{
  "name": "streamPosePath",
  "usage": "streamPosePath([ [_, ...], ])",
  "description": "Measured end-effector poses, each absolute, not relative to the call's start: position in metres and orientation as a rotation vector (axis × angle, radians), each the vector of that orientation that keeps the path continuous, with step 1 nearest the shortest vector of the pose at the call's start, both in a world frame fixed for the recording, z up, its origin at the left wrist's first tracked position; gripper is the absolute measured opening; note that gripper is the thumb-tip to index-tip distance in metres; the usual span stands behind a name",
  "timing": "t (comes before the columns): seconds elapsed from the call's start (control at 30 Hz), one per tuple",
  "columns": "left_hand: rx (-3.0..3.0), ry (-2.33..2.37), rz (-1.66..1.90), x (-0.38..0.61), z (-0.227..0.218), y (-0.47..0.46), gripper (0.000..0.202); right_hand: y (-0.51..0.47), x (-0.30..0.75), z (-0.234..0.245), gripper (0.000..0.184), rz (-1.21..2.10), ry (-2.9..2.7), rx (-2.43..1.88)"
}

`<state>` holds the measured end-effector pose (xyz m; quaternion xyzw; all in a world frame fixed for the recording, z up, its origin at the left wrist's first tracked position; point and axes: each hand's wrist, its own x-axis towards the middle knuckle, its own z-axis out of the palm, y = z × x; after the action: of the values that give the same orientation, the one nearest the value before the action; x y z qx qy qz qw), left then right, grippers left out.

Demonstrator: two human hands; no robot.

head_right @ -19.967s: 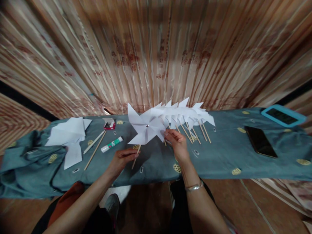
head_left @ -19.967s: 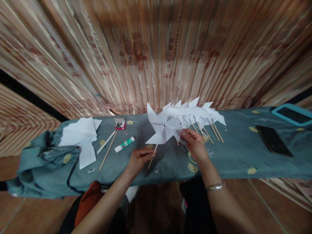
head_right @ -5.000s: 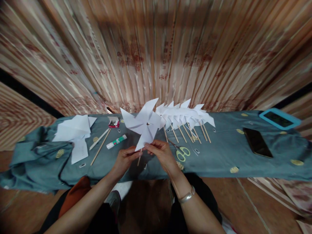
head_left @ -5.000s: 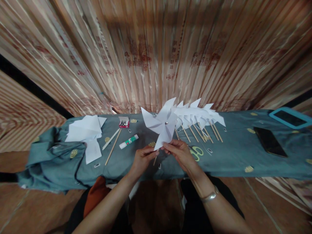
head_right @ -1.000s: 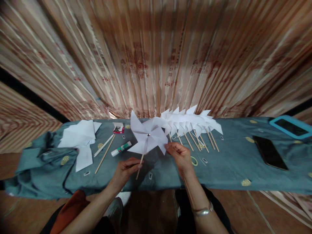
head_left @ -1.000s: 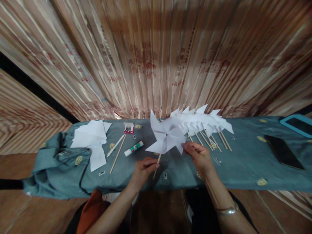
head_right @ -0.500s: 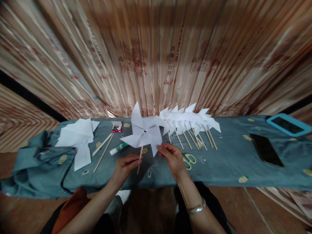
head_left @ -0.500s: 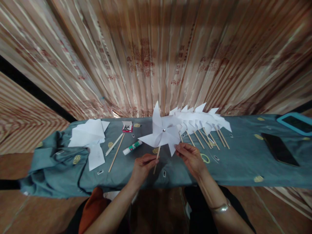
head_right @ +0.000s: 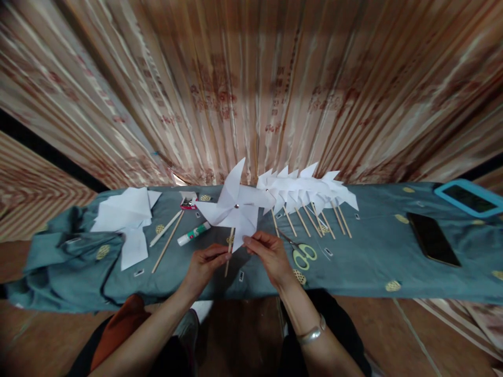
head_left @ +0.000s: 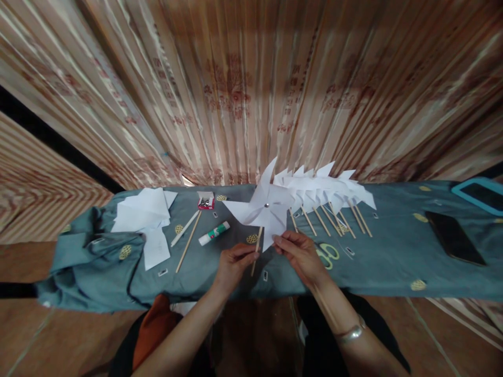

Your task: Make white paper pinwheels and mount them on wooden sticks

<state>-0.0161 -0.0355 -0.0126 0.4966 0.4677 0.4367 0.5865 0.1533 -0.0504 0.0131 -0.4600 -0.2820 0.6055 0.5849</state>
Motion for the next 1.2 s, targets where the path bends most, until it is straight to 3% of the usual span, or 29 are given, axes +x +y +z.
streamPosePath([
  [0.47, 1.096, 1.036, 1.017, -0.004, -0.012, -0.039, 0.020, -0.052, 0.144, 0.011, 0.020, 1.377, -0.825, -1.107],
  [0.87, 0.822, 1.021, 1.002, 0.000, -0.012, -0.036, 0.028, -0.054, 0.141, 0.007, 0.016, 0.878, -1.310, -1.395],
  [1.2, 0.667, 0.963, 1.020, 0.010, -0.008, -0.035, 0.036, -0.042, 0.131, 0.000, 0.013, 0.940, -1.134, -1.357],
])
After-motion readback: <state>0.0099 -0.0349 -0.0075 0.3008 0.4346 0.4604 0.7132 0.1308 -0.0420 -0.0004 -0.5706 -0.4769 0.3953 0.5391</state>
